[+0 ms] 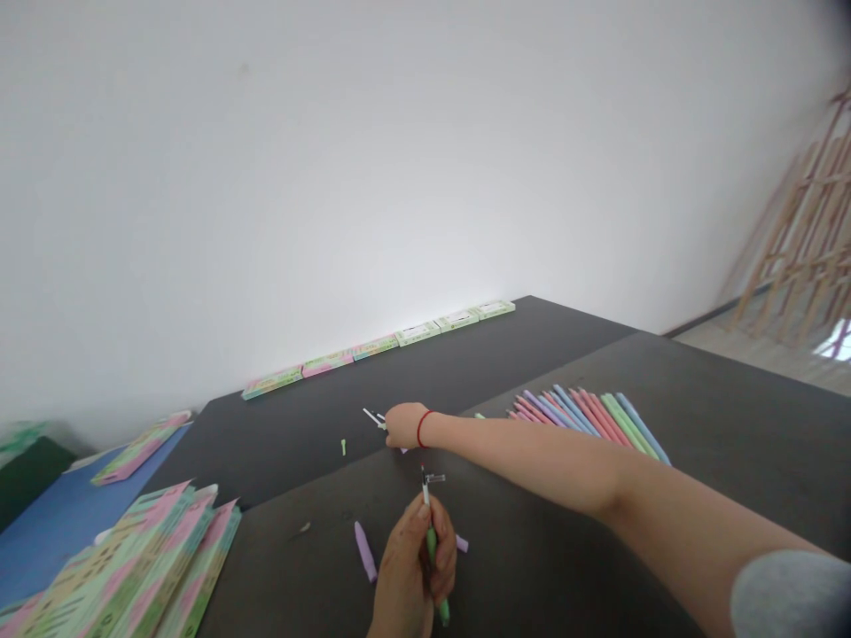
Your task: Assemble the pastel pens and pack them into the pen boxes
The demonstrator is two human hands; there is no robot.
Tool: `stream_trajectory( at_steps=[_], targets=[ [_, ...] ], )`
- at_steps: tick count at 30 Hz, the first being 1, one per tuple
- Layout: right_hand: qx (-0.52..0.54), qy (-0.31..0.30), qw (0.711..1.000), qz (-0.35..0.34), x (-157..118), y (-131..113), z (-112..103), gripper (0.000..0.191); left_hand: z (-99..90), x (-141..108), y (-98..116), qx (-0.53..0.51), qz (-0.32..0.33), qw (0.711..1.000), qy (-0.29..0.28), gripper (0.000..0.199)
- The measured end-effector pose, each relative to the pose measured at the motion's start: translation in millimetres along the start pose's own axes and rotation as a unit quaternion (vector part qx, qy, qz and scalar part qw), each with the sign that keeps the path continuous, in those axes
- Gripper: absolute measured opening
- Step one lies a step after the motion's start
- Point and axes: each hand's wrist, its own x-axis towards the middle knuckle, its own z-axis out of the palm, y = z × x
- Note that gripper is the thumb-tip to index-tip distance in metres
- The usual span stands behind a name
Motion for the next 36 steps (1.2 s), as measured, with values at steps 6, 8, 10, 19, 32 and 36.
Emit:
stream_trajectory(
  at_steps=[6, 8, 10, 19, 32, 36],
  targets=[
    [0.23, 0.003, 0.972, -0.051, -67.1, 21.7, -9.5, 0.026, -0.7, 0.8, -0.8, -0.002, 0.003, 1.0, 0.011, 0.033],
    [0.521, -0.037, 0.85, -0.073, -93.2, 24.6, -3.0, 0.026, -0.3, 0.2, -1.3, 0.001, 0.001, 1.0, 0.017, 0.031],
    [0.682, -0.064, 0.725, -0.064, -112.8, 22.3, 5.6, 0.03, -0.7, 0.1, -2.6, 0.004, 0.0, 1.0, 0.017, 0.032],
    [0.782, -0.004, 0.621, -0.041, -127.8, 2.3, 21.1, 0.028, -1.5, -0.5, -2.6, 0.014, -0.007, 1.0, -0.004, 0.033],
    [0.781, 0.023, 0.622, -0.044, -129.7, 3.7, 27.3, 0.029, -3.8, 0.3, -3.2, 0.009, -0.003, 1.0, -0.005, 0.031],
    [0.781, 0.033, 0.622, -0.054, -130.6, 2.4, 26.9, 0.029, -3.5, 1.0, -3.1, 0.004, -0.016, 1.0, -0.003, 0.031]
  ],
)
